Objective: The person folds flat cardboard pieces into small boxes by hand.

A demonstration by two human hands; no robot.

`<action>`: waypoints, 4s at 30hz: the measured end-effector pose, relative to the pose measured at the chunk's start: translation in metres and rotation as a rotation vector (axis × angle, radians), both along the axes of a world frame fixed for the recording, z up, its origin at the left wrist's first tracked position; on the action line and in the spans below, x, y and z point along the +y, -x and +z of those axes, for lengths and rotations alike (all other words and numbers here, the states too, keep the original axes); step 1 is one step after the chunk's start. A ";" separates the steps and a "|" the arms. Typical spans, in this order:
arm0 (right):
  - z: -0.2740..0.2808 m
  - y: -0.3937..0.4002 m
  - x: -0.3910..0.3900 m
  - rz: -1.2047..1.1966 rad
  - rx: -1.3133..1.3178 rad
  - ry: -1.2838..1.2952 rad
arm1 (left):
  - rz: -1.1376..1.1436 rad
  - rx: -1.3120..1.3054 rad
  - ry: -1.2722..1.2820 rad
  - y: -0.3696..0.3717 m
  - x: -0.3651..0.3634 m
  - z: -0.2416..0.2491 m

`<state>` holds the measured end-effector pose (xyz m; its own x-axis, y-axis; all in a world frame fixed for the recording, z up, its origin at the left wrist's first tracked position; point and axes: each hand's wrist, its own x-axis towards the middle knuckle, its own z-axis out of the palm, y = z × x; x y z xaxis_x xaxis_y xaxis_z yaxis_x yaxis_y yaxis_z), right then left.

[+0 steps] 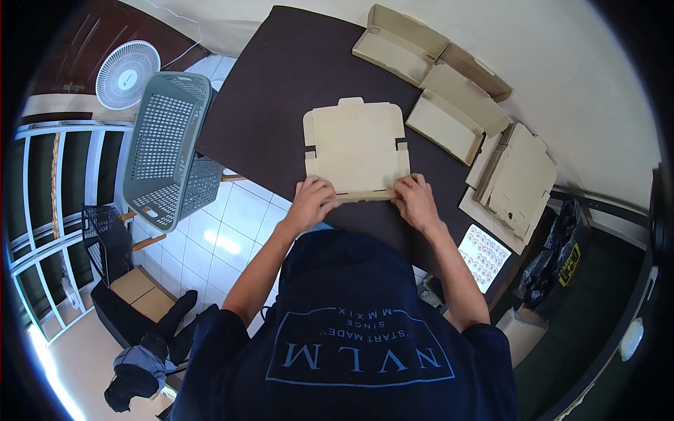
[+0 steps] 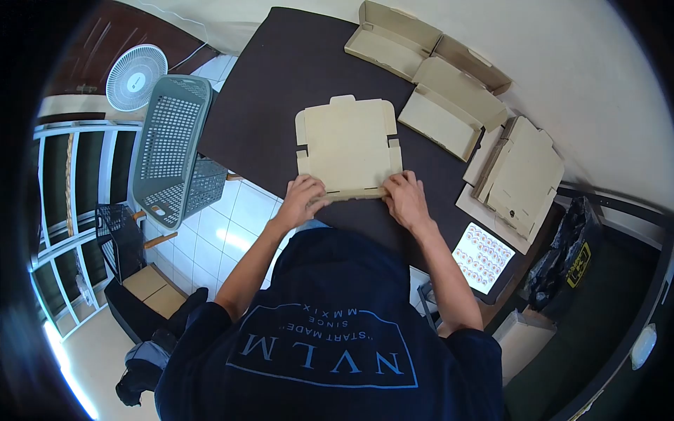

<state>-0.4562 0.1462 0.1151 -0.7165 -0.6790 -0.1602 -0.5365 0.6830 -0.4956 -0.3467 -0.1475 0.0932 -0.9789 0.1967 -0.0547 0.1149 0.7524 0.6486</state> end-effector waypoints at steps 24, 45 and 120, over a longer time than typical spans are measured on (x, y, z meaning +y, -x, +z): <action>0.004 0.011 -0.066 -0.369 -0.077 -0.187 | 0.483 -0.139 0.256 0.039 0.046 0.000; -0.018 0.047 -0.020 -0.366 -0.320 -0.127 | 0.304 -0.209 0.068 0.035 0.002 -0.001; -0.037 -0.013 -0.118 0.188 0.078 0.035 | -0.048 -0.356 0.379 0.016 -0.014 0.018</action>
<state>-0.4429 0.0283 0.0783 -0.5856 -0.8063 -0.0831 -0.6909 0.5501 -0.4690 -0.3624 -0.1617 0.1116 -0.8770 0.1429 -0.4587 -0.0226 0.9414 0.3366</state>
